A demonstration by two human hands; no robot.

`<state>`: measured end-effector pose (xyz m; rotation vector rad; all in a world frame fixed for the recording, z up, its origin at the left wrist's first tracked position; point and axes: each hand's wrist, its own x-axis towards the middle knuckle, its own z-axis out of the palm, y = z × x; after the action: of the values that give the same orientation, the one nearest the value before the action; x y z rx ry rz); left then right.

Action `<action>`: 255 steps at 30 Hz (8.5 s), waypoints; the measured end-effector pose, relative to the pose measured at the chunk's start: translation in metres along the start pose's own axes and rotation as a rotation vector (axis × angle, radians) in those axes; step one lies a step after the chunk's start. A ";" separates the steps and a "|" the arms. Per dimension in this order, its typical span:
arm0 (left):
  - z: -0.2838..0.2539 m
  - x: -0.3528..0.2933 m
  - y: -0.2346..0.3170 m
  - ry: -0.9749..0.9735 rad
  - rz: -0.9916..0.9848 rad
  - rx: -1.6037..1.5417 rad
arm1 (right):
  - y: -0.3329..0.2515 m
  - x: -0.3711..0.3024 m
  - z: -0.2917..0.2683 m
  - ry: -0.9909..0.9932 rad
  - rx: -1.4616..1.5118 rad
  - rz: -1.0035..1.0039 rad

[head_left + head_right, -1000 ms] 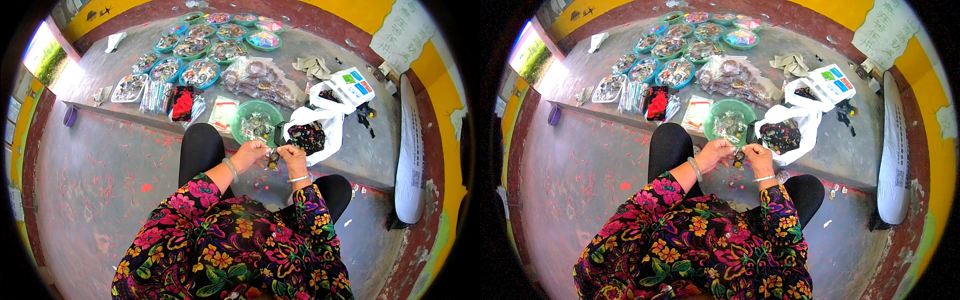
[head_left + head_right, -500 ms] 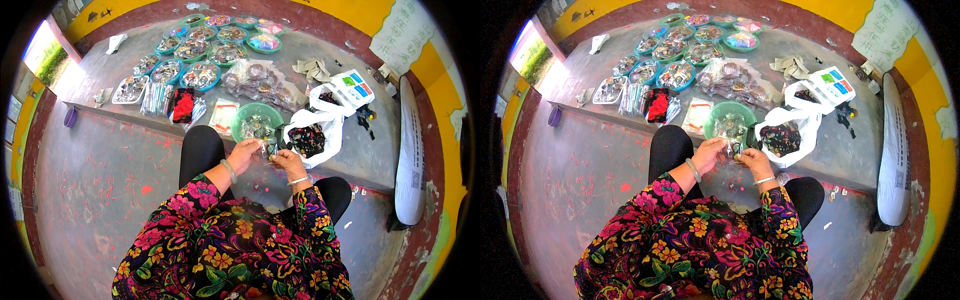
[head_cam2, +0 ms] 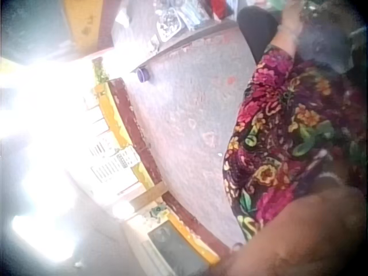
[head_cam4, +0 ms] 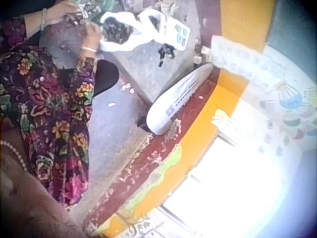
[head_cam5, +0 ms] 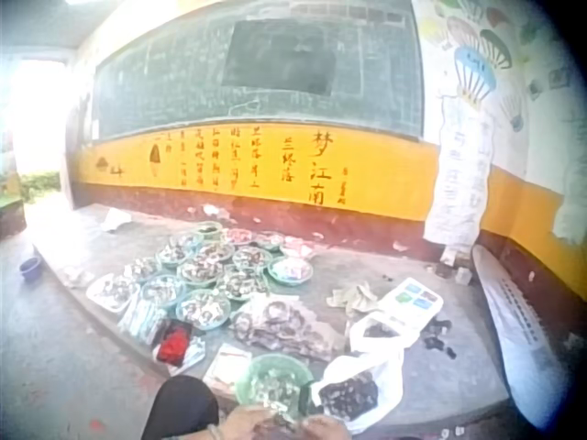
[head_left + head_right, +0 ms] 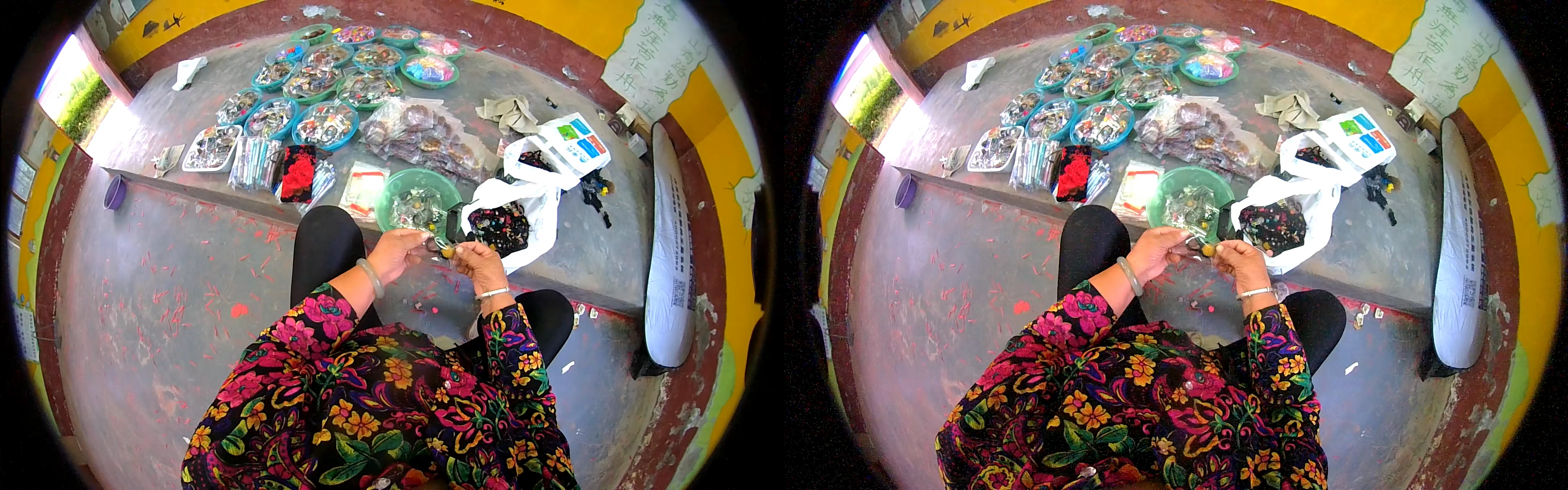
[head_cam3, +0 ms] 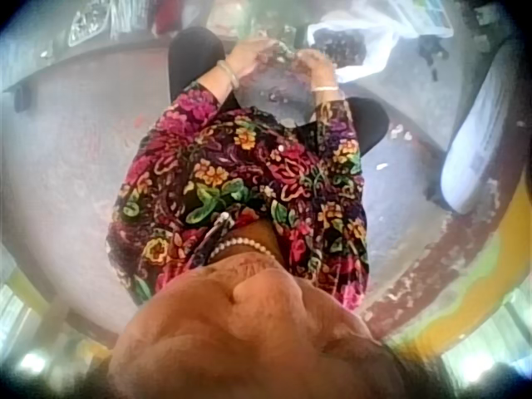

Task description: The person sits on the floor and repeatedly picks up small beads from a white bag, places them into clear plastic bags, and sets the filled bags into a green bowl. The task involves repetitive manual handling of small items without the use of tools.

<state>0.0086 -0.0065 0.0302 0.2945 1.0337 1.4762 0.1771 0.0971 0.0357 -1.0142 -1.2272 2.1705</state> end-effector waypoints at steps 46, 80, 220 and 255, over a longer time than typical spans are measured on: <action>-0.013 0.009 -0.009 0.031 0.019 -0.104 | 0.027 0.010 -0.011 0.123 -0.146 -0.119; -0.114 0.144 -0.020 0.755 0.266 -0.151 | 0.002 0.000 0.007 -0.020 -0.442 -0.025; 0.008 0.016 -0.006 -0.060 0.176 0.521 | 0.015 0.008 -0.001 0.025 -0.437 -0.232; 0.010 0.013 -0.010 -0.133 0.058 0.594 | -0.004 0.007 -0.006 -0.062 -0.569 -0.257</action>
<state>0.0194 0.0082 0.0236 0.8381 1.3468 1.1524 0.1780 0.1074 0.0347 -0.9288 -1.9502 1.6998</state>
